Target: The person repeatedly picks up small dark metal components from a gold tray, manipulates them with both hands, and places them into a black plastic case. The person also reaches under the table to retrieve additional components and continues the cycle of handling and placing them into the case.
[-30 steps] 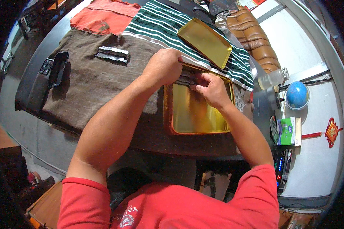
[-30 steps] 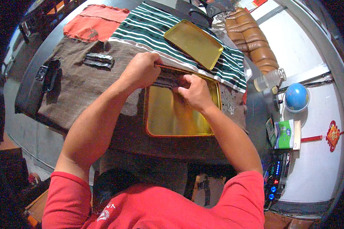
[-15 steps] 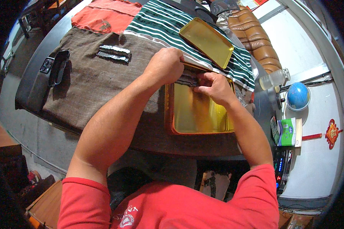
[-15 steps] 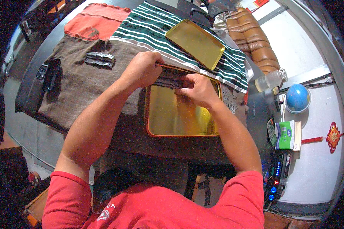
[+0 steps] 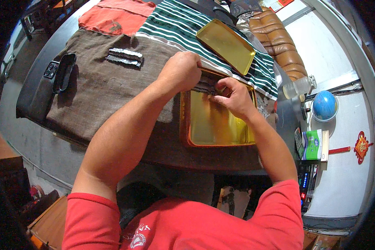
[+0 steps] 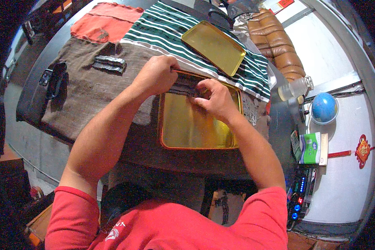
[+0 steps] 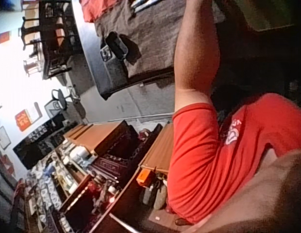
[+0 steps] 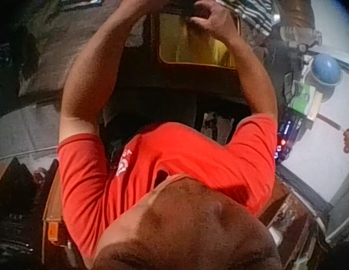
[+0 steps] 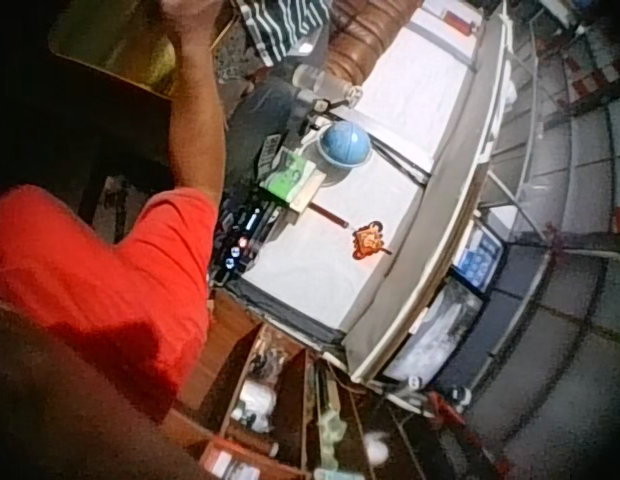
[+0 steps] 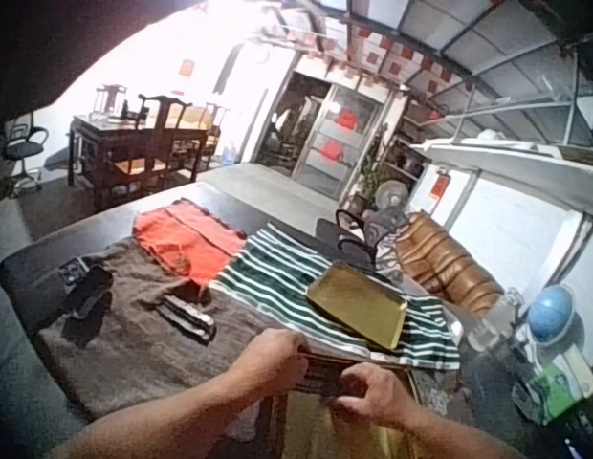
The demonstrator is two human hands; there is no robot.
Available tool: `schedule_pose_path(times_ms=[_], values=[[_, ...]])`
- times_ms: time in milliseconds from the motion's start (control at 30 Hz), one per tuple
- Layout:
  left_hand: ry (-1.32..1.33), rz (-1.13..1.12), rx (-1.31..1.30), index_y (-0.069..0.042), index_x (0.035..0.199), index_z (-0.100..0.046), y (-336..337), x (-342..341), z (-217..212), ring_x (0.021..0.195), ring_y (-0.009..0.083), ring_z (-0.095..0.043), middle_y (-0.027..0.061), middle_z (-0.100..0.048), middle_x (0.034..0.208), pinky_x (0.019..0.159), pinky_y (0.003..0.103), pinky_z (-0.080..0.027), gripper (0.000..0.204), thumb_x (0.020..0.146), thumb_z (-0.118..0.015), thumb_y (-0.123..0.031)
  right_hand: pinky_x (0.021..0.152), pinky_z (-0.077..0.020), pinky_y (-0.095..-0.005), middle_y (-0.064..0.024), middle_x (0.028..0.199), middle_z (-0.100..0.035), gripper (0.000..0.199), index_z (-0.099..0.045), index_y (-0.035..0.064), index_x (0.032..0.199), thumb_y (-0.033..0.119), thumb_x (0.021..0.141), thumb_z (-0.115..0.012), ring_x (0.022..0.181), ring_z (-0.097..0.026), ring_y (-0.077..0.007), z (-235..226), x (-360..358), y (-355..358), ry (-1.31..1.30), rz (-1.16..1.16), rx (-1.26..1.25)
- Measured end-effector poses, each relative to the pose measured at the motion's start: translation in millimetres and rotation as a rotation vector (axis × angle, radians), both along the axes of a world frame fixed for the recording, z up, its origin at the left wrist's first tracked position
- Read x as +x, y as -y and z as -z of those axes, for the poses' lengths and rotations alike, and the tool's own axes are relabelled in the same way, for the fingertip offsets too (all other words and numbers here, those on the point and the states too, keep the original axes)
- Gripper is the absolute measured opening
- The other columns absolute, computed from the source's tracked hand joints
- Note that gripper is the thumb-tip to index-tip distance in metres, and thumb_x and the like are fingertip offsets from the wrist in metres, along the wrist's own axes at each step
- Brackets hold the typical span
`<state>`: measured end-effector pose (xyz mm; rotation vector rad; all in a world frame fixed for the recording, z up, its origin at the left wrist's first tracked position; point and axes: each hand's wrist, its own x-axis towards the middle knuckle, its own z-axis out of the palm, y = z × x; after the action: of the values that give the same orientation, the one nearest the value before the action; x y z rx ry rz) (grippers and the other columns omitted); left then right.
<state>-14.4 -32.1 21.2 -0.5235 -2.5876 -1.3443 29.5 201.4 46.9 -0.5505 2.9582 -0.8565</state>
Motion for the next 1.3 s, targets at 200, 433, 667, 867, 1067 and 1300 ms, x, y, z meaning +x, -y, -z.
schedule_pose_path(times_ms=[200,433,667,867,1067,1300], values=[[-0.010,-0.013,-0.011,-0.003,0.089,-0.077,-1,1,-1,0.093,0.0427,-0.070,0.0257,-0.072,0.091,0.086,0.049,-0.056,0.022,0.078,-0.058,-0.007,0.067,-0.0513,-0.0336,-0.0099,0.087,-0.060,0.027,-0.072,0.0028,0.101,0.012,0.080,-0.086,0.072,-0.062,-0.0225,12,1,6,-0.235,-0.157,0.104],[-0.008,-0.001,-0.011,-0.003,0.089,-0.076,0,0,-2,0.093,0.0433,-0.070,0.0262,-0.071,0.091,0.086,0.049,-0.056,0.022,0.078,-0.058,-0.007,0.068,-0.0519,-0.0370,-0.0119,0.089,-0.061,0.024,-0.072,0.0019,0.101,0.010,0.081,-0.083,0.074,-0.064,-0.0266,14,1,14,-0.311,-0.149,0.150],[0.046,-0.005,-0.010,-0.004,0.096,-0.077,0,1,-4,0.092,0.0412,-0.071,0.0245,-0.072,0.093,0.086,0.046,-0.056,0.023,0.079,-0.062,-0.009,0.079,-0.0551,-0.0434,-0.0172,0.095,-0.063,0.034,-0.072,0.0002,0.105,0.023,0.081,-0.081,0.089,-0.067,-0.0366,8,13,10,-0.223,-0.046,0.170],[0.019,0.001,-0.011,-0.004,0.096,-0.077,0,-1,0,0.092,0.0415,-0.071,0.0245,-0.072,0.093,0.086,0.046,-0.056,0.022,0.080,-0.062,-0.010,0.080,-0.0543,-0.0445,-0.0185,0.098,-0.061,0.038,-0.073,-0.0002,0.108,0.028,0.083,-0.079,0.089,-0.064,-0.0370,6,14,10,-0.150,-0.085,0.239],[0.014,0.064,-0.047,-0.002,0.097,-0.076,1,-11,6,0.086,0.0332,-0.073,0.0230,-0.073,0.091,0.082,0.043,-0.057,0.022,0.083,-0.062,-0.013,0.080,-0.0521,-0.0383,-0.0156,0.106,-0.062,0.047,-0.068,0.0036,0.125,0.030,0.087,-0.078,0.088,-0.061,-0.0284,-13,27,2,-0.281,-0.108,0.104],[0.140,0.154,0.134,0.002,0.109,-0.074,12,-30,22,0.088,0.0184,-0.068,0.0118,-0.075,0.096,0.084,0.032,-0.053,0.027,0.090,-0.065,-0.016,0.063,-0.0502,-0.0248,-0.0032,0.096,-0.067,0.029,-0.066,0.0043,0.115,0.021,0.094,-0.077,0.070,-0.057,-0.0063,-26,137,-122,-0.615,0.453,-0.251]])
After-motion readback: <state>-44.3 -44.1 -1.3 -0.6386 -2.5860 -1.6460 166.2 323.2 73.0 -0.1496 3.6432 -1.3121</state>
